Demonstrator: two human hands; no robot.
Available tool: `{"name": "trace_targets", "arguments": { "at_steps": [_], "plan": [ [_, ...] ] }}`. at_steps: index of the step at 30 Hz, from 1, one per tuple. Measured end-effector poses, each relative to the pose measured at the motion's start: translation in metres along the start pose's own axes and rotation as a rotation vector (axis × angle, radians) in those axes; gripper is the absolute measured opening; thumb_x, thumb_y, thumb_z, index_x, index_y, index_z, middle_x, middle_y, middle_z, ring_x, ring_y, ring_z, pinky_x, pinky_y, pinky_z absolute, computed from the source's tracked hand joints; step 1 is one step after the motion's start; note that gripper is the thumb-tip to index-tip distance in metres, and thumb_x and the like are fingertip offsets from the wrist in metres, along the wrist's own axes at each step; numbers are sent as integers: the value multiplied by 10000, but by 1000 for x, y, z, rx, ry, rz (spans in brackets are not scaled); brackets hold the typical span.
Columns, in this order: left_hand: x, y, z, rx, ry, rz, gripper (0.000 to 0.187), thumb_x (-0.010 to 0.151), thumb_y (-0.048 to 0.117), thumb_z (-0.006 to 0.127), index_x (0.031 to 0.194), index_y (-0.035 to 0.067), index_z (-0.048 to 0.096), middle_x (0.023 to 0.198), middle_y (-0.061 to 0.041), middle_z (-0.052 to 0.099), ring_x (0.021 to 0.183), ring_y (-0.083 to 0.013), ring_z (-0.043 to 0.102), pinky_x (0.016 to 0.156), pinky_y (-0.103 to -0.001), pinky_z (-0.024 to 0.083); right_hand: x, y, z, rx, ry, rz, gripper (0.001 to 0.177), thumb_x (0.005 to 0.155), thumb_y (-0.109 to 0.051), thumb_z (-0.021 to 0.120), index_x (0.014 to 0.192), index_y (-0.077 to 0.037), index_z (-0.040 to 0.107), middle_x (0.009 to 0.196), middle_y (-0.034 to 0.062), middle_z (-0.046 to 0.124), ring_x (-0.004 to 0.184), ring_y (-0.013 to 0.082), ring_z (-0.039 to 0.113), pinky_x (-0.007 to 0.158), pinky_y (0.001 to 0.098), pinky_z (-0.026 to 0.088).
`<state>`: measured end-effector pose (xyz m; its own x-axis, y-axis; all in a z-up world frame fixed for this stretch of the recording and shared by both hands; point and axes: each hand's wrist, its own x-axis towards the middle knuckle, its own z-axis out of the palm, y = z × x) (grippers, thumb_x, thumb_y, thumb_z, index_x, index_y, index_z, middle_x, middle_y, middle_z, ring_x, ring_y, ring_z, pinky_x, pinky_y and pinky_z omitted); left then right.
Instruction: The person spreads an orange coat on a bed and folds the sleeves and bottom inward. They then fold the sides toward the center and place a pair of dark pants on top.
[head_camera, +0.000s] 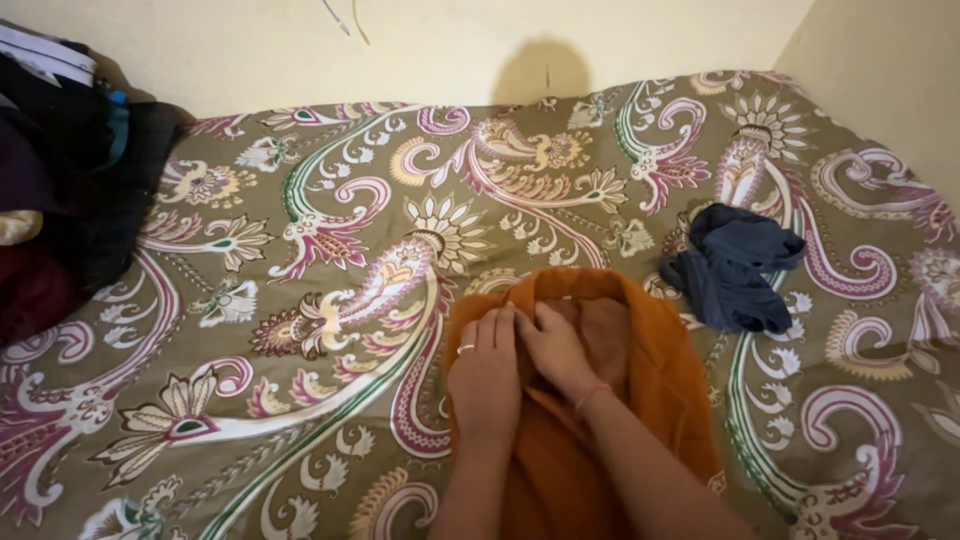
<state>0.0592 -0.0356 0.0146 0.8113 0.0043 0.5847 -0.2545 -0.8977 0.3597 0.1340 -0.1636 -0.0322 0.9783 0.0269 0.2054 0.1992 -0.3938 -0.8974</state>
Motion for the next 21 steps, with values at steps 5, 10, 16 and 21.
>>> {"name": "trace_targets", "arguments": {
  "at_steps": [5,10,16,21],
  "plan": [
    [-3,-5,10,-31,-35,-29,432,922,125,544,1345,102,630,1305,-25,652,1214,-228,588,956,-365,519,1,28,-1,94,-46,85,358,1072,-324,565,1071,8,700,941,165,726,873,204,636,790,358,538],
    [-4,-4,0,-24,7,-14,483,890,121,566,1368,88,629,1314,-48,650,1199,-251,585,970,-381,516,-8,-43,-58,-644,183,-296,247,1001,-245,646,1093,-15,658,1070,220,675,1022,402,631,895,480,496],
    [-5,1,-4,-34,29,3,468,986,235,549,1428,90,589,1492,-41,579,1159,-260,576,950,-383,527,-6,-61,-90,-1126,505,-578,562,742,-244,725,1230,10,606,1251,236,634,1192,408,502,981,496,512],
    [-7,-1,4,32,-54,-42,509,1006,311,496,1445,62,562,1524,-27,523,1218,-258,560,901,-412,528,13,-66,-111,-1071,78,29,331,892,-318,763,1129,-98,692,1101,143,705,1045,364,672,874,517,538]
  ]
}}
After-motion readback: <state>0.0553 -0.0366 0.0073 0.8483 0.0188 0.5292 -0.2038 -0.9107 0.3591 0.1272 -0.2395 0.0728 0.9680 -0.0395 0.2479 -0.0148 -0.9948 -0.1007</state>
